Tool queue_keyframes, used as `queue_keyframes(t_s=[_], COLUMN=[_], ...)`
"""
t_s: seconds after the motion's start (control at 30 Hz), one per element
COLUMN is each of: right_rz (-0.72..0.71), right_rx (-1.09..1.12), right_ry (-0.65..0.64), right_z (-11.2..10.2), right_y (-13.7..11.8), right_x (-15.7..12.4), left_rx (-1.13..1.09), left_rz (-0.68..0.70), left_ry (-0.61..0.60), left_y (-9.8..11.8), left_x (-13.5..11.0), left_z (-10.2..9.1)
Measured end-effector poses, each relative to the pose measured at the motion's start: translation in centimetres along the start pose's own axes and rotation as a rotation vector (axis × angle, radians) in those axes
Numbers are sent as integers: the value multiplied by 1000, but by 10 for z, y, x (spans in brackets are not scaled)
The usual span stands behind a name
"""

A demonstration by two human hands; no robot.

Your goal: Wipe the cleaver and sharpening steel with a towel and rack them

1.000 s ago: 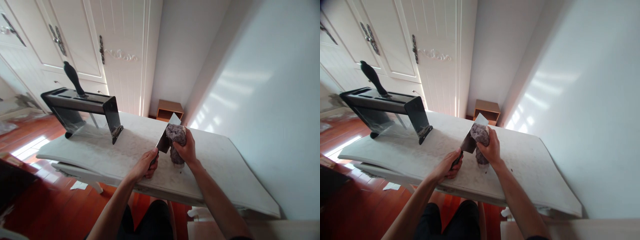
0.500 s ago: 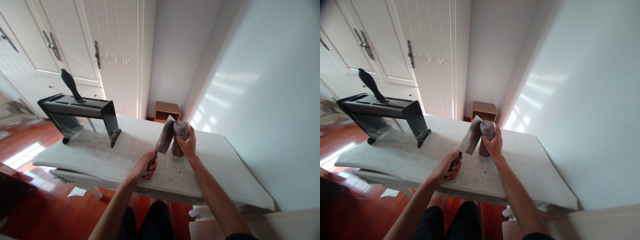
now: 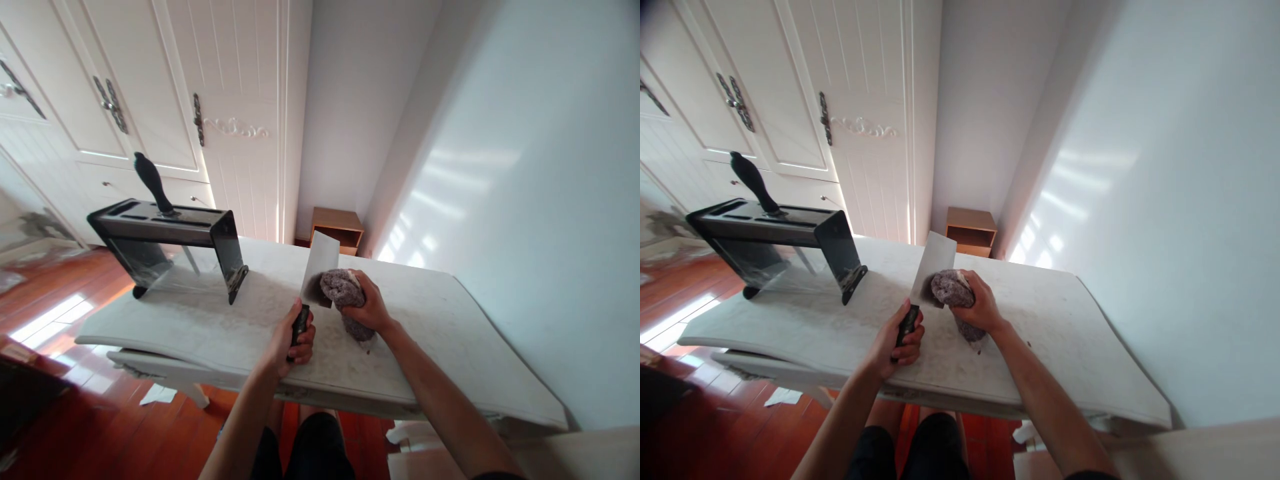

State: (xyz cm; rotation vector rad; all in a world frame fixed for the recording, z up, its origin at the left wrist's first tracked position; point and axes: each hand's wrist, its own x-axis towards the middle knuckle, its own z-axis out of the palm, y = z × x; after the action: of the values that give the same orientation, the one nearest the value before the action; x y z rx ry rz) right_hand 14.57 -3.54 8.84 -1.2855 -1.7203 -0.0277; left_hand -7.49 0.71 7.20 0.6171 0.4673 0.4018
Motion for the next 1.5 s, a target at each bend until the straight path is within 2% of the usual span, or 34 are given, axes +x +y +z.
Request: queue_keyframes(t_s=[0.1,0.23,0.3,0.43,0.6,0.73,0.93,1.0,1.13,1.2,1.27,1.37,1.5], right_rz=[-32,73,195,475,650,687,652,606,488,405,319,160,-159], right_rx=[86,282,424,656,799,884,899,816,448,282,147,-36,-164], right_ry=[-91,-134,-75,138,384,495,606,682,909,888,790,582,248], right_z=[-4,-6,-3,6,11,7,-5,-11,-29,-37,-41,-37,-23], right_y=[-2,0,3,9,9,5,13,19,29,29,28,23,8], right_x=[1,0,-1,-3,3,9,15,17,19,17,13,7,2], left_rx=[-72,-147,-173,-173,-86,7,56,71,111,138,170,234,312], left_rz=[-31,-37,-45,-46,-79,-80,-124,-108,-45,-15,7,68,168], left_ry=[-35,-78,-101,-140,-123,-65,-123,-131,-100,-86,-71,-16,97], left_y=[2,3,2,0,-2,-3,-3,-4,-6,-7,-10,-16,-25], left_x=[-1,-3,-4,-7,-5,-4,-11,-13,-14,-14,-14,-11,-6], left_z=[-4,-9,-10,-11,-9,-8,-6,-4,0,1,3,8,17])
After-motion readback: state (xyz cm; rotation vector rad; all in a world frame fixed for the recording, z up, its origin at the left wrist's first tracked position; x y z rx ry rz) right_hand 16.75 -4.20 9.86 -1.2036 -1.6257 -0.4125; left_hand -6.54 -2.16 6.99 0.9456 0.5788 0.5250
